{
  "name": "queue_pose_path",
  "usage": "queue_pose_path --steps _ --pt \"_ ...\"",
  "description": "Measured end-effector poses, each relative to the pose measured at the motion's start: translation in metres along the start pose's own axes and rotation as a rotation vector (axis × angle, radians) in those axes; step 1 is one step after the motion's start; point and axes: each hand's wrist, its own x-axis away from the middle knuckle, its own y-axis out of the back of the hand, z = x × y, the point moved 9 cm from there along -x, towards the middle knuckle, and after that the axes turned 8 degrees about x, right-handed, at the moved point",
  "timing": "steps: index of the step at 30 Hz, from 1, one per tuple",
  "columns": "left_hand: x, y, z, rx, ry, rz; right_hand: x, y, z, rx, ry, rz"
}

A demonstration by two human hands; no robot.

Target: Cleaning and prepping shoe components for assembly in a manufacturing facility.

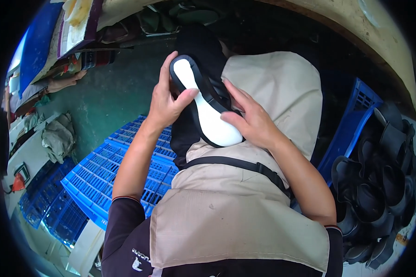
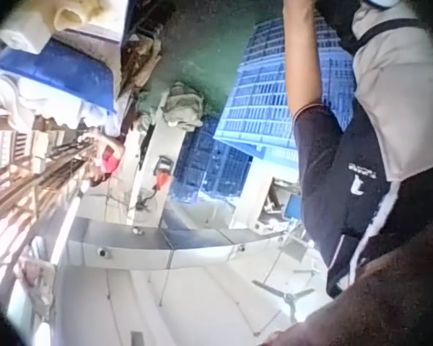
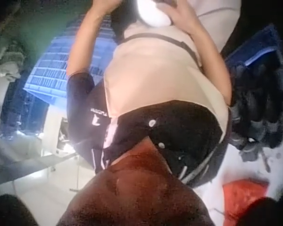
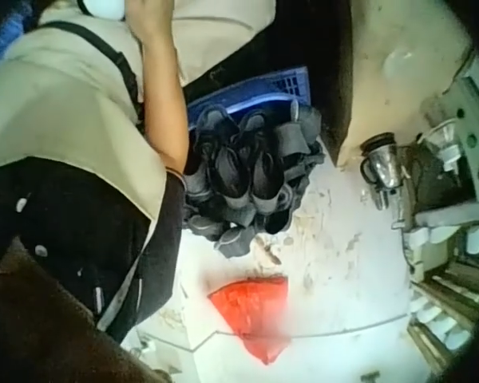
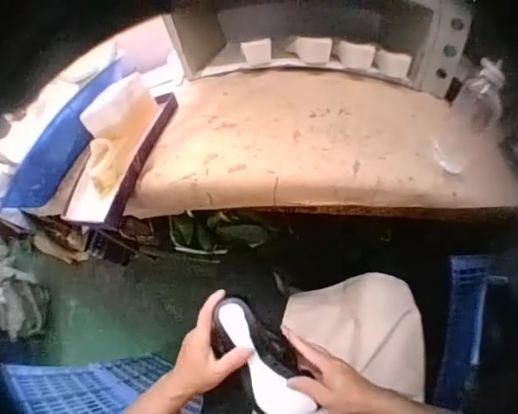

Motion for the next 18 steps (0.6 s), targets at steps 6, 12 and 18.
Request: queue_pose_path --steps 6,12,18 --pt "0.034 0.037 -0.046 0.134 -0.077 -0.186 0.024 0.002 0.044 0.182 0.064 0.042" --pt "0.033 0.068 -0.065 1.084 0.038 -0.229 0.02 0.036 0.113 0.151 0.248 -0.106" --pt "0.03 0.049 -0.051 1.137 0.022 -0.295 -0.017 0.019 0.133 0.15 0.383 -0.24"
